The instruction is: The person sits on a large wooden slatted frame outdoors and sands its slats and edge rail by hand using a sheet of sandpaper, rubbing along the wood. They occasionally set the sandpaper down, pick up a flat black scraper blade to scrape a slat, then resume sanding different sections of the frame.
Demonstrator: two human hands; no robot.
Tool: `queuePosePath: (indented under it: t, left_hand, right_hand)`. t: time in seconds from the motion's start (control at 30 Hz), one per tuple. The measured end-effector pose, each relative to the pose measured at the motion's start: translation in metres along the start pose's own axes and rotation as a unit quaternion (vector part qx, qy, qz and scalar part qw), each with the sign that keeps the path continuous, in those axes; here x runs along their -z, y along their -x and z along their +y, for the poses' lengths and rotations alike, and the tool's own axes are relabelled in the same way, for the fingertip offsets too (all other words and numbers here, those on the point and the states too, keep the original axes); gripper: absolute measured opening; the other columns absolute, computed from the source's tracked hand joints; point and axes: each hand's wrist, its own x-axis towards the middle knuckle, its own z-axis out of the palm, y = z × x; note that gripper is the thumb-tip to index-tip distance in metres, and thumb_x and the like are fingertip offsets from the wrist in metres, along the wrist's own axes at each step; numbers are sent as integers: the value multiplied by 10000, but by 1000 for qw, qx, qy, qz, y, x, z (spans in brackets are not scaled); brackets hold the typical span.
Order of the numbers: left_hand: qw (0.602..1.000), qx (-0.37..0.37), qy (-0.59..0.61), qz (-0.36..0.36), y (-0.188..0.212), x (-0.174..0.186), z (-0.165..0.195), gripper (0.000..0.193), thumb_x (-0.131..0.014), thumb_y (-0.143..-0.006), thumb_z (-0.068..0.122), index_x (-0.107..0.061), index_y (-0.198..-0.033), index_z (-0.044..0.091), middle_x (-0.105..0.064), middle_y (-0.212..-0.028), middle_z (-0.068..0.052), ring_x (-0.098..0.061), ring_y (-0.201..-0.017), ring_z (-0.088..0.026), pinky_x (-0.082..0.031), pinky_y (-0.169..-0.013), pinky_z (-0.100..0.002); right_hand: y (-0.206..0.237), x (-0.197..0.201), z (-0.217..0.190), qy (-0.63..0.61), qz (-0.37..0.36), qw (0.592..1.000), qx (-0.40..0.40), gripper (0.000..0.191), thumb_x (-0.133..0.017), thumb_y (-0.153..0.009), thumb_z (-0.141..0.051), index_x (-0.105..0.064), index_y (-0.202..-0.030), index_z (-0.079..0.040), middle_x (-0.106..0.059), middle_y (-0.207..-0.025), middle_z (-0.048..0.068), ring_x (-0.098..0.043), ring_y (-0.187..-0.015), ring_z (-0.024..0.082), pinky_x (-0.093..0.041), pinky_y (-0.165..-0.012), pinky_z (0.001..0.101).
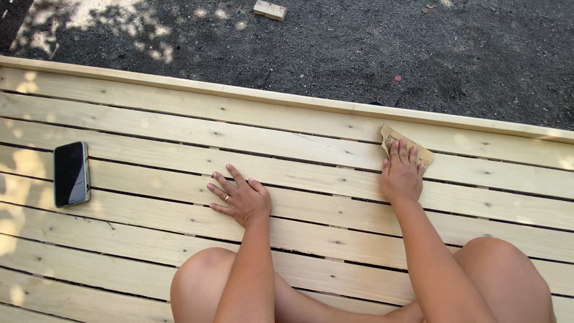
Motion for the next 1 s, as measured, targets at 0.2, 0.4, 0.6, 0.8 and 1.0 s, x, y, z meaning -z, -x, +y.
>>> queuePosePath:
  t: [0.2, 0.4, 0.6, 0.8, 1.0]
  left_hand:
    - [992, -80, 70, 74, 7, -5, 16, 768, -394, -978, 310, -91, -1667, 161, 18, -1739, -37, 42, -1583, -340, 1, -1173, -718]
    - [919, -391, 19, 41, 72, -36, 77, 692, -436, -981, 358, -246, -1620, 171, -68, -1725, -45, -21, -1585, -297, 42, -1154, -746]
    - [903, -422, 48, -64, 161, -63, 159, 698, -439, -979, 401, -283, -1587, 95, -100, -1693, -132, -34, -1545, -384, 38, -1111, -765]
    - [772, -613, 37, -164, 206, -76, 190, 653, -444, -991, 352, -325, -1615, 199, -228, -1713, -39, -167, -1587, -275, -41, -1243, -665]
    - [894, -436, 100, -20, 174, -81, 150, 731, -517, -956, 348, -274, -1583, 61, -163, -1686, -146, -102, -1559, -345, -44, -1180, -673]
  right_hand:
    - [81, 6, 45, -15, 35, 998, -57, 569, -402, -1043, -325, -392, -1596, -189, -307, -1678, 11, -234, -1559, 316, -164, -1234, 557]
    - [65, 19, 95, -22, 110, 982, -155, 553, -411, -1058, -308, -426, -1592, -165, -341, -1693, 15, -238, -1578, 309, -140, -1240, 586]
    - [73, 15, 92, -29, 109, 978, -176, 554, -424, -1036, -307, -443, -1573, -170, -355, -1667, 30, -246, -1548, 316, -139, -1218, 578]
    - [73, 21, 92, -32, 92, 977, -192, 571, -458, -1020, -348, -443, -1570, -195, -348, -1664, 19, -249, -1545, 307, -127, -1230, 571]
    - [79, 18, 89, -29, 99, 976, -191, 590, -443, -1013, -307, -407, -1591, -193, -324, -1674, 14, -211, -1559, 307, -107, -1243, 559]
